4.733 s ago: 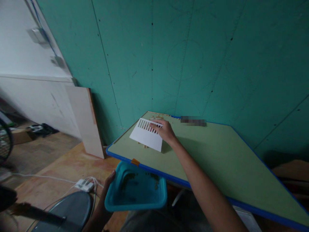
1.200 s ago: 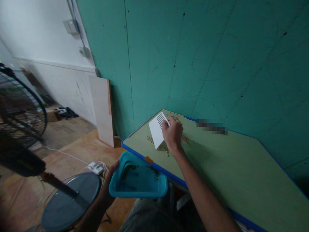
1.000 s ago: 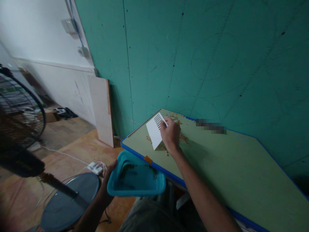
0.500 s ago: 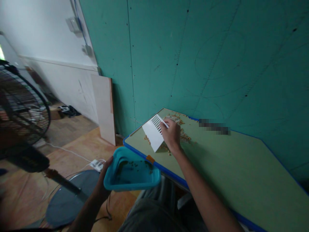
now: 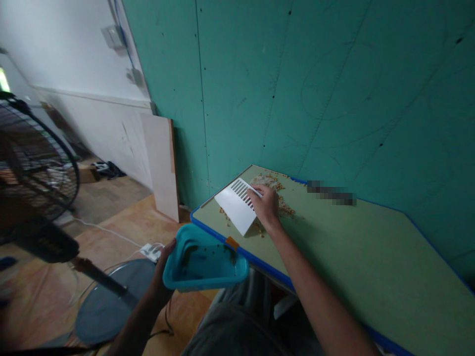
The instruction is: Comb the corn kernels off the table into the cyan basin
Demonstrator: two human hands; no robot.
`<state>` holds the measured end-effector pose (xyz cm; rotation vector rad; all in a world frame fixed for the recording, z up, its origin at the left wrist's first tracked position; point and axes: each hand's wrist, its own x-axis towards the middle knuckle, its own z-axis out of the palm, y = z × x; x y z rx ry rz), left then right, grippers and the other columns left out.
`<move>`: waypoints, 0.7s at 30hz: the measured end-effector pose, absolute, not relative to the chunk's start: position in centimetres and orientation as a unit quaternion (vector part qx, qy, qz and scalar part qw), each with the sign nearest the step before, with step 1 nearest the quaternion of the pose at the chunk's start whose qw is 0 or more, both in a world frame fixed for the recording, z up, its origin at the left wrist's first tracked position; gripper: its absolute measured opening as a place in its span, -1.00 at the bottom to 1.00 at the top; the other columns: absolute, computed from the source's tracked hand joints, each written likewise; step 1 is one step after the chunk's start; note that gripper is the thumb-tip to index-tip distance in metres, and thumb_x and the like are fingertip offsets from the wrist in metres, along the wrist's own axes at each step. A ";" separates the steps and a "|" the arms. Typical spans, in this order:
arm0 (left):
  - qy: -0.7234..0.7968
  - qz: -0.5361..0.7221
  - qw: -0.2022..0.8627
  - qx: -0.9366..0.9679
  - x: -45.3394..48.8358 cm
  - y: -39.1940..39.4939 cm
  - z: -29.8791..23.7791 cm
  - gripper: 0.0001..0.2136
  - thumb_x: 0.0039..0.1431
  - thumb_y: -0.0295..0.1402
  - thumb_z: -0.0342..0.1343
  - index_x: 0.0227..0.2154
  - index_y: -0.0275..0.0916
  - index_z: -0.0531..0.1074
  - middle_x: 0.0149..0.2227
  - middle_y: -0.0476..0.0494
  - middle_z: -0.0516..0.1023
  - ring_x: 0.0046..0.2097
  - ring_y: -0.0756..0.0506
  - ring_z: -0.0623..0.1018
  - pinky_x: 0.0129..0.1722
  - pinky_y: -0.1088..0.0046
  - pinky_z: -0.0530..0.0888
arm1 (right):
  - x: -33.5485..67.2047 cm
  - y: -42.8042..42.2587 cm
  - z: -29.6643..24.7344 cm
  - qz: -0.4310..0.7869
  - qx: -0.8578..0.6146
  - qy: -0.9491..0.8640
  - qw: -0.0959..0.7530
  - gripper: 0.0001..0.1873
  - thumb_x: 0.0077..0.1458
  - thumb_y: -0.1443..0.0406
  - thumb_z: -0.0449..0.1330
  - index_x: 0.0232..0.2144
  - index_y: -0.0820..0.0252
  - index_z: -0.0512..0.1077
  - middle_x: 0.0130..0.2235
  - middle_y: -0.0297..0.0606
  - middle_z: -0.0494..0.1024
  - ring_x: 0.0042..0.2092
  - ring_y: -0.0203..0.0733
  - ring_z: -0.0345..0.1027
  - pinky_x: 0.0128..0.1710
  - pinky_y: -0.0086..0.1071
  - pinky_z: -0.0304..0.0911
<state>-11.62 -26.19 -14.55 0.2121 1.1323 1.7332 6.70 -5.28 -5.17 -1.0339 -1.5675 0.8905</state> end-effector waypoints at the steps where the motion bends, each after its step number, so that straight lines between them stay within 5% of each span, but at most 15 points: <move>1: 0.471 0.715 0.510 0.086 -11.6 -26.1 -14.5 -0.49 0.15 -0.07 0.23 0.10 -0.23 0.52 -0.20 -0.08 0.76 0.17 -0.22 0.56 0.21 0.31 0.44 | 6.7 -5.3 -5.2 0.372 -0.428 -0.651 0.504 -0.74 -0.07 0.17 0.27 -0.37 0.24 0.56 -0.43 -0.14 0.64 -0.51 -0.10 0.49 -0.58 -0.34 0.30; 21: 0.403 0.703 0.575 0.110 -10.3 -25.7 -13.9 -0.55 0.18 0.00 0.17 -0.07 -0.25 0.61 -0.21 -0.16 0.76 0.06 -0.29 0.63 0.18 0.18 0.47 | 5.6 -7.3 -4.9 0.439 -0.360 -0.706 0.422 -0.72 -0.03 0.13 0.29 -0.34 0.23 0.58 -0.42 -0.22 0.63 -0.49 -0.18 0.45 -0.57 -0.41 0.24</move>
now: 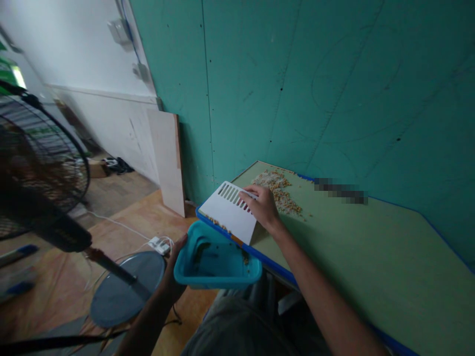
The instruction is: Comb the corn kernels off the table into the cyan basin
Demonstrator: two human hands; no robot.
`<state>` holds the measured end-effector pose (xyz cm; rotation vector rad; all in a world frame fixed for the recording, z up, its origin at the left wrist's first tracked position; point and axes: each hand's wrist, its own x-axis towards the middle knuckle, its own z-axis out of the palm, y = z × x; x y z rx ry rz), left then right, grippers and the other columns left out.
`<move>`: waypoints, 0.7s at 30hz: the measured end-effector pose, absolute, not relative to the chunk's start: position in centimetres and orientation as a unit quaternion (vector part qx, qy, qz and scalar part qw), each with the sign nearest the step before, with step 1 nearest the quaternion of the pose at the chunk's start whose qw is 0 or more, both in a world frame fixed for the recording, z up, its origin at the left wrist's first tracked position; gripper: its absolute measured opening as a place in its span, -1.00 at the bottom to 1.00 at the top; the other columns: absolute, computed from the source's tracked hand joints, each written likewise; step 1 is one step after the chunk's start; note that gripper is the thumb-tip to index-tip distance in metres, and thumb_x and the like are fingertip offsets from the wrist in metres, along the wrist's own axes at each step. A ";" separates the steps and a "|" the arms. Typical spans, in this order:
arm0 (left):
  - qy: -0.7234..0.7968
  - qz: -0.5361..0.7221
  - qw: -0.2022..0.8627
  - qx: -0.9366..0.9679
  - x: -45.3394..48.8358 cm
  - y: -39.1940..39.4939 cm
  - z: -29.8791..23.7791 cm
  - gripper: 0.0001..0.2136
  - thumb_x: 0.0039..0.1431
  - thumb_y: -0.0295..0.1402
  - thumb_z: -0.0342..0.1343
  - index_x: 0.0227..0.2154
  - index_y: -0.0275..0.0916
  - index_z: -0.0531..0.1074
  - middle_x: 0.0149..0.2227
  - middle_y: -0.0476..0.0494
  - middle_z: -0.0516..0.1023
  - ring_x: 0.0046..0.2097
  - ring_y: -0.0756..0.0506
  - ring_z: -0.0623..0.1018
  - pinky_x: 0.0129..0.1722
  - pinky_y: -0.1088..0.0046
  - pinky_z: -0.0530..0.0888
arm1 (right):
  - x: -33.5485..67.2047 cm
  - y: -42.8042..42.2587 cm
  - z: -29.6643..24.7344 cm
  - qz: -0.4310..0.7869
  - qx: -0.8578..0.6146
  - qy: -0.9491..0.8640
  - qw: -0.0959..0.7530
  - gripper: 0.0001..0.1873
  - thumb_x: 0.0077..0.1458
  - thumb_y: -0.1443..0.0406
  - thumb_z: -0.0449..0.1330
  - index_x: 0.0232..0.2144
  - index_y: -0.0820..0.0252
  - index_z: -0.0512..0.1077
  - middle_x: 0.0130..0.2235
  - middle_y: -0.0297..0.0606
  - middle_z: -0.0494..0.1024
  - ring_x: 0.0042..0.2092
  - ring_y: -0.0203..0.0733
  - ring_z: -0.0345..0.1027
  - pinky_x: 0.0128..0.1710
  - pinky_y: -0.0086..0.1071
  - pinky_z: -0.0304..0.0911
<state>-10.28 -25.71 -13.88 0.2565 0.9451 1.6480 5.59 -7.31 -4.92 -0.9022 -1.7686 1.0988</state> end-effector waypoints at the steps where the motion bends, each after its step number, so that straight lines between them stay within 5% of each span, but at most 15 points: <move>1: 0.403 0.702 0.576 0.112 -10.4 -25.7 -14.1 -0.55 0.18 0.00 0.17 -0.07 -0.26 0.61 -0.21 -0.15 0.76 0.06 -0.29 0.63 0.19 0.19 0.46 | 5.5 -7.5 -4.8 0.439 -0.353 -0.712 0.419 -0.72 -0.02 0.13 0.28 -0.34 0.22 0.58 -0.41 -0.22 0.63 -0.48 -0.19 0.45 -0.56 -0.41 0.25; 10: 0.402 0.703 0.574 0.122 -10.7 -25.8 -14.3 -0.56 0.23 -0.06 0.15 -0.01 -0.29 0.58 -0.17 -0.17 0.75 0.06 -0.26 0.63 0.22 0.23 0.43 | 5.4 -8.2 -4.1 0.443 -0.332 -0.725 0.410 -0.70 0.00 0.14 0.27 -0.30 0.23 0.59 -0.43 -0.25 0.60 -0.50 -0.25 0.40 -0.57 -0.44 0.22; 21: 0.418 0.662 0.616 0.088 -9.8 -25.7 -14.2 -0.50 0.24 -0.02 0.09 0.01 -0.33 0.57 -0.17 -0.28 0.74 0.05 -0.32 0.64 0.13 0.10 0.51 | 8.4 -5.1 -2.7 0.359 -0.373 -0.638 0.570 -0.66 -0.02 0.09 0.32 -0.29 0.24 0.60 -0.45 -0.25 0.59 -0.47 -0.20 0.43 -0.49 -0.37 0.27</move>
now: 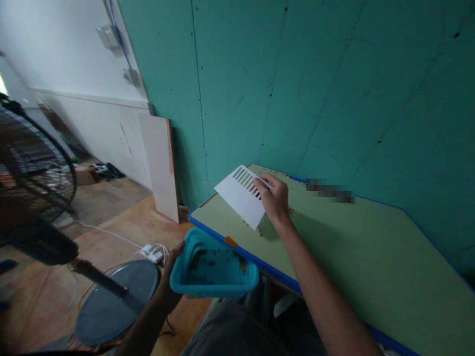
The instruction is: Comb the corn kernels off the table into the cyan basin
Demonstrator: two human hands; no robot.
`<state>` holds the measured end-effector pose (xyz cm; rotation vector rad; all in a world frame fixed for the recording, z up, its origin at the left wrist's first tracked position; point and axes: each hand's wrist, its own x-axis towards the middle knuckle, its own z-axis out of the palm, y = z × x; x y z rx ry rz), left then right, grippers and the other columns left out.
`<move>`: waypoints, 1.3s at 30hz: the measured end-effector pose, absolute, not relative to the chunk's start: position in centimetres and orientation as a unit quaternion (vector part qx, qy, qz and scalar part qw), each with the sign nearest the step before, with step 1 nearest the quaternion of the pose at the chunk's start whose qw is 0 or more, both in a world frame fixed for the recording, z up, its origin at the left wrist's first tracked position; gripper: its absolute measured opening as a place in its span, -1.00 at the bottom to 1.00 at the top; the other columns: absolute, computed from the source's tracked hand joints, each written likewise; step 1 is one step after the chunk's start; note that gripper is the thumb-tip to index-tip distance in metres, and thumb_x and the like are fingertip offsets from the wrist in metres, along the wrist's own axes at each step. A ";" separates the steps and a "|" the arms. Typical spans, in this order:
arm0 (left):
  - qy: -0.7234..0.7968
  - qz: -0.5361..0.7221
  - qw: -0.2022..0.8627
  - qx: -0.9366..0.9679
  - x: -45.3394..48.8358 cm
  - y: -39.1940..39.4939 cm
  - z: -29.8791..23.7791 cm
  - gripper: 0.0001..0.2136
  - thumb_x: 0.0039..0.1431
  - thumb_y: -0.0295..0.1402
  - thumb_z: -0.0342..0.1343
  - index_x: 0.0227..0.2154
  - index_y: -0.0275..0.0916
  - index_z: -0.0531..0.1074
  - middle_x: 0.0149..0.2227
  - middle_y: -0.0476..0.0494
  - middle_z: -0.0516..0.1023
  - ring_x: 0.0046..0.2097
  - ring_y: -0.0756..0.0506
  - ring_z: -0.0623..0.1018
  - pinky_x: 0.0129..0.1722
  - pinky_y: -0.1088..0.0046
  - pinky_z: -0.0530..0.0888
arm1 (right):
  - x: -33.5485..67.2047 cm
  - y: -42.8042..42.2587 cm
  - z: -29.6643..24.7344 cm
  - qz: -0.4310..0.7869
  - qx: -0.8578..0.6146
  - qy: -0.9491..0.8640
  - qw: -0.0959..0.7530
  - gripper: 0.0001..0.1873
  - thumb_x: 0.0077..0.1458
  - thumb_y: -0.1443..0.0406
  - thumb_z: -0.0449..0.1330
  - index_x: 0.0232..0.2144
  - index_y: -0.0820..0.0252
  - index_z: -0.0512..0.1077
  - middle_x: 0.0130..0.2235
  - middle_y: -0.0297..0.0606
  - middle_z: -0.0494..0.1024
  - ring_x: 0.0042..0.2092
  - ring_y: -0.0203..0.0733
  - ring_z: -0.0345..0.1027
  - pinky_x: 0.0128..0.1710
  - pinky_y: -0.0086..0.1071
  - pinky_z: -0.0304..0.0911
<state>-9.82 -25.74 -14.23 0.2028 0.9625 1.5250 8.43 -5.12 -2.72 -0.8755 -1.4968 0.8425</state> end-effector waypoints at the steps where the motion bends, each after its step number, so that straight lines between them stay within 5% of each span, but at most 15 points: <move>1: 0.422 0.663 0.613 0.084 -9.7 -25.8 -14.3 -0.50 0.22 -0.01 0.12 0.01 -0.32 0.57 -0.17 -0.27 0.74 0.05 -0.32 0.64 0.13 0.10 0.51 | 8.8 -4.8 -2.7 0.350 -0.377 -0.638 0.573 -0.65 -0.02 0.09 0.33 -0.28 0.24 0.61 -0.45 -0.24 0.60 -0.47 -0.19 0.43 -0.48 -0.37 0.28; 12: 0.413 0.643 0.644 0.047 -8.0 -25.8 -13.5 -0.47 0.20 -0.04 0.17 0.07 -0.37 0.52 -0.18 -0.27 0.75 -0.01 -0.31 0.67 0.11 0.16 0.52 | 10.6 -2.2 -4.6 0.324 -0.385 -0.666 0.551 -0.58 -0.02 0.07 0.32 -0.21 0.27 0.64 -0.29 -0.10 0.68 -0.31 -0.07 0.53 -0.34 -0.29 0.37; 18: 0.436 0.692 0.574 0.040 -7.6 -26.3 -12.9 -0.53 0.16 -0.26 0.28 0.15 -0.15 0.48 -0.40 0.06 0.75 -0.17 -0.17 0.72 0.04 0.37 0.56 | 10.9 -1.3 -5.5 0.326 -0.391 -0.671 0.540 -0.60 -0.03 0.08 0.33 -0.22 0.24 0.65 -0.25 -0.08 0.68 -0.26 -0.02 0.55 -0.30 -0.25 0.39; 24: 0.447 0.677 0.585 0.015 -6.8 -26.0 -12.4 -0.40 0.19 -0.18 0.24 0.27 -0.21 0.34 -0.31 -0.06 0.76 -0.08 -0.24 0.70 0.16 0.22 0.50 | 10.9 -1.3 -5.6 0.325 -0.394 -0.675 0.532 -0.64 -0.02 0.09 0.33 -0.26 0.23 0.66 -0.26 -0.10 0.68 -0.26 -0.03 0.55 -0.26 -0.22 0.39; 32: 0.407 0.653 0.637 0.042 -6.0 -26.1 -12.3 -0.58 0.18 -0.08 0.20 0.00 -0.23 0.59 -0.18 -0.17 0.75 0.09 -0.30 0.62 0.22 0.13 0.44 | 10.9 -1.4 -5.9 0.359 -0.397 -0.664 0.521 -0.61 -0.03 0.09 0.34 -0.22 0.23 0.66 -0.26 -0.11 0.68 -0.27 -0.04 0.54 -0.27 -0.24 0.40; 39: 0.400 0.625 0.667 0.066 -6.1 -26.1 -12.9 -0.47 0.19 -0.01 0.16 0.06 -0.32 0.54 -0.08 -0.27 0.72 0.13 -0.34 0.59 0.23 0.09 0.42 | 10.8 -1.4 -6.0 0.359 -0.402 -0.670 0.511 -0.63 -0.02 0.09 0.34 -0.23 0.22 0.66 -0.27 -0.12 0.68 -0.27 -0.07 0.54 -0.29 -0.26 0.40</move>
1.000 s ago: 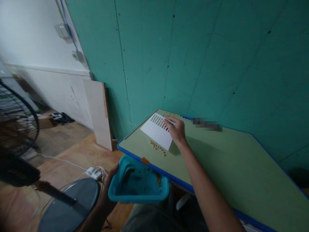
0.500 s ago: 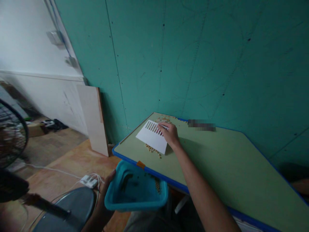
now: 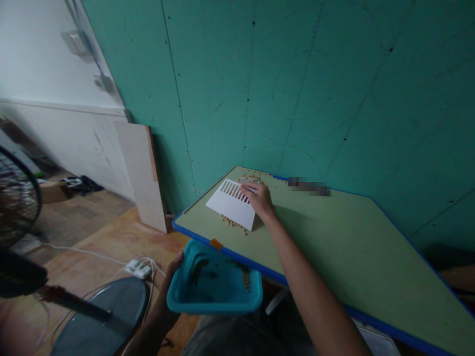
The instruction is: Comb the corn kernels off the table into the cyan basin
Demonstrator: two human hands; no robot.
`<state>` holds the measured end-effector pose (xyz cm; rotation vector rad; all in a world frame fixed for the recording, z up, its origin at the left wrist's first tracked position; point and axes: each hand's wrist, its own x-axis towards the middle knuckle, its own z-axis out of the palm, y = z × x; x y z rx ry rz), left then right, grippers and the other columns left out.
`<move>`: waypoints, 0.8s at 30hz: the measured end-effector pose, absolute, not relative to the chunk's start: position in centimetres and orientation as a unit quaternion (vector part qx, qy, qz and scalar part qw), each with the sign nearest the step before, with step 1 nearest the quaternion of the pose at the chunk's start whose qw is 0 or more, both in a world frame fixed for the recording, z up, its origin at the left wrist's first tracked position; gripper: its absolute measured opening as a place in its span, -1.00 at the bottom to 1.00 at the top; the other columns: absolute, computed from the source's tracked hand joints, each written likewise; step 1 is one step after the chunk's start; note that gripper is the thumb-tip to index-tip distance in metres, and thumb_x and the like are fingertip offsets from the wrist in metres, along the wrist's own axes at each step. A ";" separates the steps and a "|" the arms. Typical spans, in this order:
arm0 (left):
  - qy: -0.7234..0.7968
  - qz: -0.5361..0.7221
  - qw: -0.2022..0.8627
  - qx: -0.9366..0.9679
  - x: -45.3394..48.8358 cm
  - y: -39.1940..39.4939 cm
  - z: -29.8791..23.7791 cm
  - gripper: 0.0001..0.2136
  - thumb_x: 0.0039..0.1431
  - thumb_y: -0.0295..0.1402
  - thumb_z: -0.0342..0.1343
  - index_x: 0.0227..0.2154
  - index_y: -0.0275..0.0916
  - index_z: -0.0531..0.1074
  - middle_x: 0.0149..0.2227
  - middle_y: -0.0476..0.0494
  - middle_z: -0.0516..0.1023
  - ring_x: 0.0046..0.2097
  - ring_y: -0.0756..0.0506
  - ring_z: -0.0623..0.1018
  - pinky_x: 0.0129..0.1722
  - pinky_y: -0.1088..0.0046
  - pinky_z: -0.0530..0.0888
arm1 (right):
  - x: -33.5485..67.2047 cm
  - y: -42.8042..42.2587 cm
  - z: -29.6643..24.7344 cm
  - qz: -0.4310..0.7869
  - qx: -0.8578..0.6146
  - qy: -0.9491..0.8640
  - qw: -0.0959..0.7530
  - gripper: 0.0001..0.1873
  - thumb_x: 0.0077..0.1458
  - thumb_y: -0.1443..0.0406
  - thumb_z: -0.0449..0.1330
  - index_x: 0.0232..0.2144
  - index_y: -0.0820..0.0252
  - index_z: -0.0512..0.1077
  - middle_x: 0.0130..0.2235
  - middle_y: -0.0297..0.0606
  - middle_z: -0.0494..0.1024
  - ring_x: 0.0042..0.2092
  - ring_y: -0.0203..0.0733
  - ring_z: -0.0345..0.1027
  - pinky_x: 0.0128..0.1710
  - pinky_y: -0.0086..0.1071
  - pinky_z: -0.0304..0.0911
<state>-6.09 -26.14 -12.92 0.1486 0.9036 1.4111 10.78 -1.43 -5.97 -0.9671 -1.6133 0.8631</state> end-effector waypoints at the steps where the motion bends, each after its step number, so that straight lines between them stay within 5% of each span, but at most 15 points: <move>1: 0.405 0.627 0.662 0.067 -6.0 -26.2 -12.8 -0.48 0.18 -0.01 0.16 0.05 -0.31 0.55 -0.10 -0.26 0.73 0.13 -0.34 0.58 0.22 0.09 0.43 | 10.7 -1.5 -5.9 0.357 -0.400 -0.672 0.510 -0.63 -0.02 0.09 0.34 -0.23 0.21 0.66 -0.26 -0.12 0.68 -0.25 -0.06 0.55 -0.27 -0.25 0.40; 14: 0.423 0.654 0.625 0.053 -6.6 -26.3 -12.7 -0.65 0.20 -0.10 0.19 -0.08 -0.20 0.62 -0.26 -0.11 0.76 0.04 -0.26 0.65 0.20 0.22 0.44 | 9.1 -4.6 -3.9 0.386 -0.342 -0.707 0.484 -0.61 0.00 0.06 0.35 -0.20 0.19 0.65 -0.24 -0.14 0.68 -0.30 -0.13 0.51 -0.32 -0.29 0.37; 19: 0.437 0.698 0.565 0.045 -6.5 -26.9 -12.8 -0.73 0.16 -0.28 0.27 -0.06 -0.07 0.61 -0.31 0.08 0.76 -0.03 -0.12 0.68 0.17 0.45 0.42 | 9.2 -4.5 -4.1 0.387 -0.356 -0.688 0.501 -0.60 -0.01 0.05 0.35 -0.21 0.22 0.65 -0.32 -0.16 0.66 -0.38 -0.15 0.48 -0.38 -0.30 0.34; 24: 0.428 0.690 0.583 0.039 -6.3 -26.6 -11.8 -0.79 0.15 -0.16 0.26 -0.22 -0.10 0.66 -0.39 0.07 0.74 -0.13 -0.10 0.71 0.07 0.50 0.50 | 9.2 -4.7 -4.1 0.371 -0.358 -0.700 0.494 -0.60 0.02 0.05 0.33 -0.19 0.20 0.65 -0.31 -0.16 0.66 -0.39 -0.15 0.46 -0.39 -0.29 0.33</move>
